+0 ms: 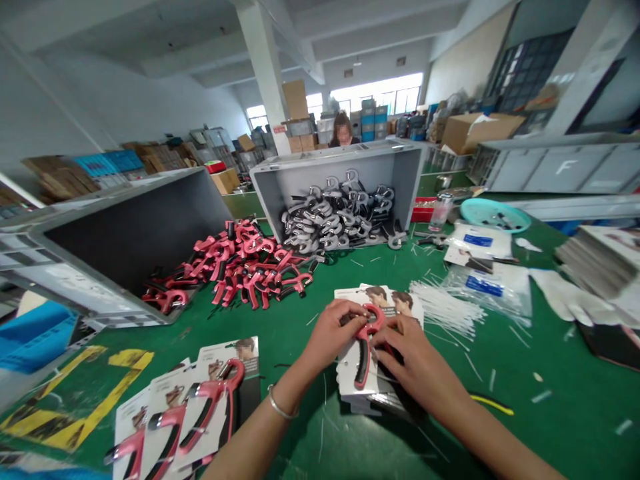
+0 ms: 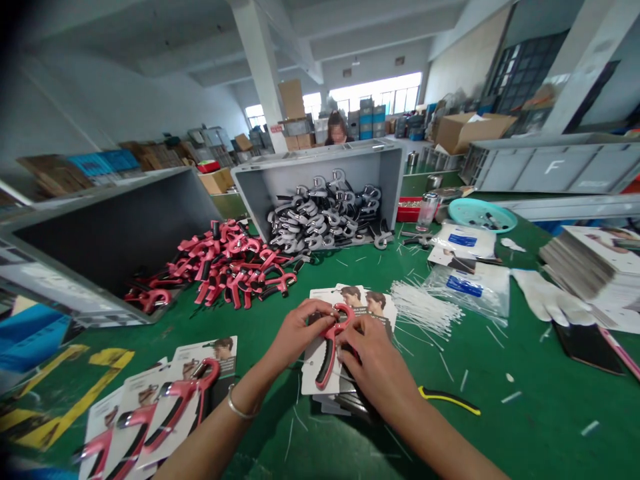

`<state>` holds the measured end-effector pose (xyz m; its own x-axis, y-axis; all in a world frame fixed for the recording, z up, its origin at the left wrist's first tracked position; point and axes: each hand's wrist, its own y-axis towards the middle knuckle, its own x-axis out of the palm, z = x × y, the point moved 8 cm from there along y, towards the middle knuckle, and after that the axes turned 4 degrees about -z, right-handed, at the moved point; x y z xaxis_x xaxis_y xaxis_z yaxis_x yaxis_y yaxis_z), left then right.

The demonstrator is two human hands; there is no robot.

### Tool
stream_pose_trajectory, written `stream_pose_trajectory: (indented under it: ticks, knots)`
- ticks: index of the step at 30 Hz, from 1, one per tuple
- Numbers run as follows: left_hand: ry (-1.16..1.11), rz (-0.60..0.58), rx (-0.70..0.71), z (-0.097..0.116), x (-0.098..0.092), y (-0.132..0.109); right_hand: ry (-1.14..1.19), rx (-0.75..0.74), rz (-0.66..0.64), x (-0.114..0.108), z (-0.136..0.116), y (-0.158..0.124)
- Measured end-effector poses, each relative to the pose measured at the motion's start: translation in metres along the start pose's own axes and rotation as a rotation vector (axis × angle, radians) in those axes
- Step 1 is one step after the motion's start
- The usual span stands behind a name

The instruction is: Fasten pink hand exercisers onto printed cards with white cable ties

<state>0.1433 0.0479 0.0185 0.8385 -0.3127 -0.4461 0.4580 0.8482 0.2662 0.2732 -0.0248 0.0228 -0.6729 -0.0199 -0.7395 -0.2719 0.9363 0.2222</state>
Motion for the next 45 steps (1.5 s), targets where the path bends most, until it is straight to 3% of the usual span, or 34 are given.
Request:
stream_pose_trajectory:
  ticks: [7,11,23,35,40,45]
  knots:
    - [0.123,-0.007,0.152,0.014,0.005,-0.009,0.193,0.034,0.085,-0.007,0.011,0.019]
    - [0.085,0.042,0.128,0.01,0.003,-0.012,0.265,-0.001,0.119,-0.008,0.011,0.018]
    - [0.007,0.102,0.041,-0.003,0.005,-0.014,0.17,-0.044,-0.091,0.004,0.01,0.016]
    - [0.037,0.107,0.126,0.004,0.006,-0.017,0.191,-0.062,-0.103,0.008,0.015,0.018]
    - [0.096,0.06,0.179,0.012,0.008,-0.024,0.249,-0.034,-0.036,0.004,0.017,0.021]
    - [-0.062,-0.017,-0.026,-0.002,0.001,-0.018,0.254,-0.039,-0.005,0.004,0.016,0.023]
